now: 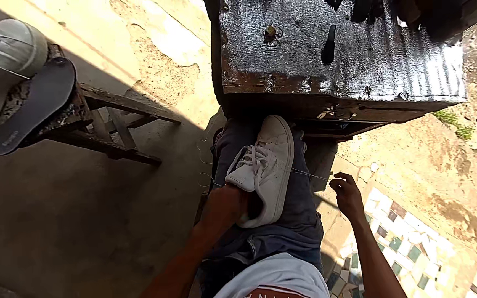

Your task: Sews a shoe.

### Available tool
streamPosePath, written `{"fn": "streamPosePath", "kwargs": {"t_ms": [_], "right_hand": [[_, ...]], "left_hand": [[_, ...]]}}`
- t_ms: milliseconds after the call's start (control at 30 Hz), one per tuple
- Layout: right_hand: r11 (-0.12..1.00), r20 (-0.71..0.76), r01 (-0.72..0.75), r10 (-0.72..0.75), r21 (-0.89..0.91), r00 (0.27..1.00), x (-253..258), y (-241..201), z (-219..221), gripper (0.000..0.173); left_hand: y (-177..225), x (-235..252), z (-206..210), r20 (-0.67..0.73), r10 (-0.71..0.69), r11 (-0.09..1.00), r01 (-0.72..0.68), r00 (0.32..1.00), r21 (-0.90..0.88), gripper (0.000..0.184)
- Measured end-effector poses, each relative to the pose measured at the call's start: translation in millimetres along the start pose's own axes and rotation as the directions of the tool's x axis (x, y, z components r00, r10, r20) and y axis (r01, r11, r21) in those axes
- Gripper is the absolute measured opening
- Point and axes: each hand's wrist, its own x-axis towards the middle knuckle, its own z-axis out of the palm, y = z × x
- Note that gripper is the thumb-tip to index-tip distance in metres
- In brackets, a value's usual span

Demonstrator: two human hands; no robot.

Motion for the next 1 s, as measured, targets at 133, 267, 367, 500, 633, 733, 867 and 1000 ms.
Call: {"fn": "streamPosePath", "kwargs": {"t_ms": [133,267,367,500,633,733,867,1000], "right_hand": [[0.778,-0.061,-0.558,0.567,-0.288,0.822,-83,163,-42,0.022],[0.555,-0.028,-0.728,0.787,-0.403,0.616,-111,181,-34,0.031],[0.837,-0.055,-0.509,0.509,-0.203,0.859,-65,83,-5,0.038],[0.975,-0.080,-0.043,0.063,0.220,0.995,-8,-79,32,0.055],[0.995,0.067,0.088,-0.091,0.037,0.994,8,-143,42,0.029],[0.886,0.158,-0.003,-0.079,0.463,0.984,10,-143,22,0.020],[0.132,0.174,-0.155,-0.152,0.979,0.973,11,-135,12,0.021],[0.938,0.016,-0.058,0.056,0.343,0.998,17,-151,20,0.026]], "left_hand": [[-63,-51,-19,0.013,-0.187,0.982,0.187,0.982,-0.030,0.028],[-85,-75,-28,-0.022,-0.115,0.976,0.109,0.993,-0.190,0.028],[-43,-56,-41,-0.075,0.166,0.571,-0.158,0.983,-0.805,0.015],[-6,-35,-37,-0.118,0.257,-0.155,-0.079,0.959,-0.985,0.024],[0,-28,-35,-0.009,0.061,0.632,-0.046,0.998,-0.774,0.024],[11,-22,-27,-0.067,0.039,0.970,-0.054,0.997,-0.238,0.032],[19,-8,-9,-0.107,0.096,0.995,-0.094,0.990,0.026,0.033],[15,0,-5,-0.080,0.108,0.993,-0.105,0.991,0.051,0.031]]}}
